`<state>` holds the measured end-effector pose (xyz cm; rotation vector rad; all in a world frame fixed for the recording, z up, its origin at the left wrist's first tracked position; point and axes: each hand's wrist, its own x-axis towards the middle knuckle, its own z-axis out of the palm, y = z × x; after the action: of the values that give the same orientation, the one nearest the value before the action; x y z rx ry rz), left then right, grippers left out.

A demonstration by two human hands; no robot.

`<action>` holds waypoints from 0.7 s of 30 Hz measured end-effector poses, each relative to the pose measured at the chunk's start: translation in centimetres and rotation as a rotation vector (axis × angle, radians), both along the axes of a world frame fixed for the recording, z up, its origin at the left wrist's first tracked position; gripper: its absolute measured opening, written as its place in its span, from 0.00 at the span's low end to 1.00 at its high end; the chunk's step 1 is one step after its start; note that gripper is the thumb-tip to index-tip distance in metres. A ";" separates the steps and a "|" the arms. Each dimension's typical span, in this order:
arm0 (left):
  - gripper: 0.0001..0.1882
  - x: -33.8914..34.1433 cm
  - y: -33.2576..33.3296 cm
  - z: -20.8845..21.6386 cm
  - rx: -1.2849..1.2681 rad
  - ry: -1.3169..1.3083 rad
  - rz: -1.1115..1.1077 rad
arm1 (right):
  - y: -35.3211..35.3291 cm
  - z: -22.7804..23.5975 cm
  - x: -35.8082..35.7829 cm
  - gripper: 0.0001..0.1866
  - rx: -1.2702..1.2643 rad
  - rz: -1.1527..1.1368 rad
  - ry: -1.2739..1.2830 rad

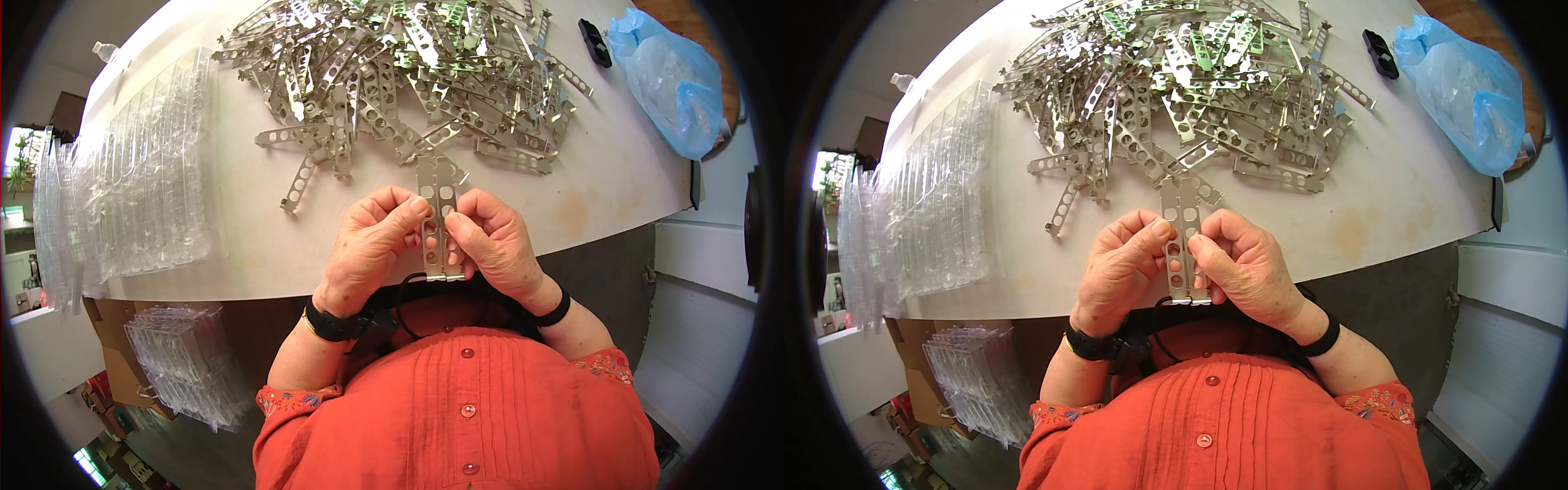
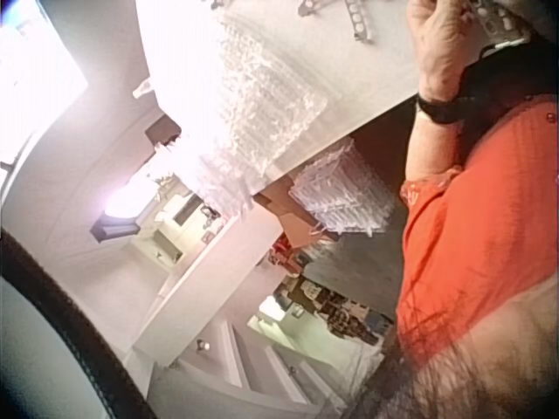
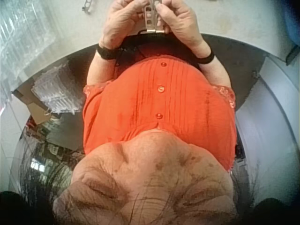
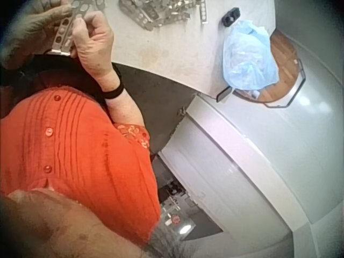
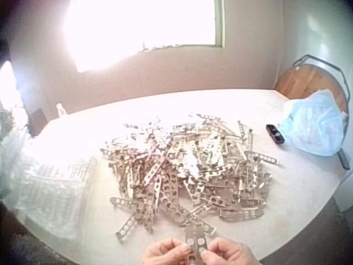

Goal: Inspecting small metal brackets and placing them into a plastic bag at a packaging station.

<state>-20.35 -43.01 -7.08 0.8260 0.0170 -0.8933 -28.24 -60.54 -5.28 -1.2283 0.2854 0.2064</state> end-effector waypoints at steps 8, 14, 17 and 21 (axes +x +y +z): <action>0.07 0.0 0.0 -0.2 0.010 -0.001 0.001 | 0.0 -0.1 0.0 0.05 0.009 -0.003 -0.004; 0.07 0.0 0.0 -0.2 0.012 -0.005 0.000 | 0.1 -0.3 -0.1 0.05 0.011 0.000 -0.012; 0.07 0.0 0.0 -0.1 0.009 0.000 0.002 | 0.0 -0.1 -0.1 0.05 0.009 0.003 -0.010; 0.07 0.0 0.0 -0.2 0.014 0.004 0.000 | 0.1 -0.2 -0.1 0.05 0.003 0.000 -0.006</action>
<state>-20.36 -42.98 -7.27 0.8372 0.0268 -0.8957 -28.30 -60.42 -5.47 -1.2255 0.2797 0.2033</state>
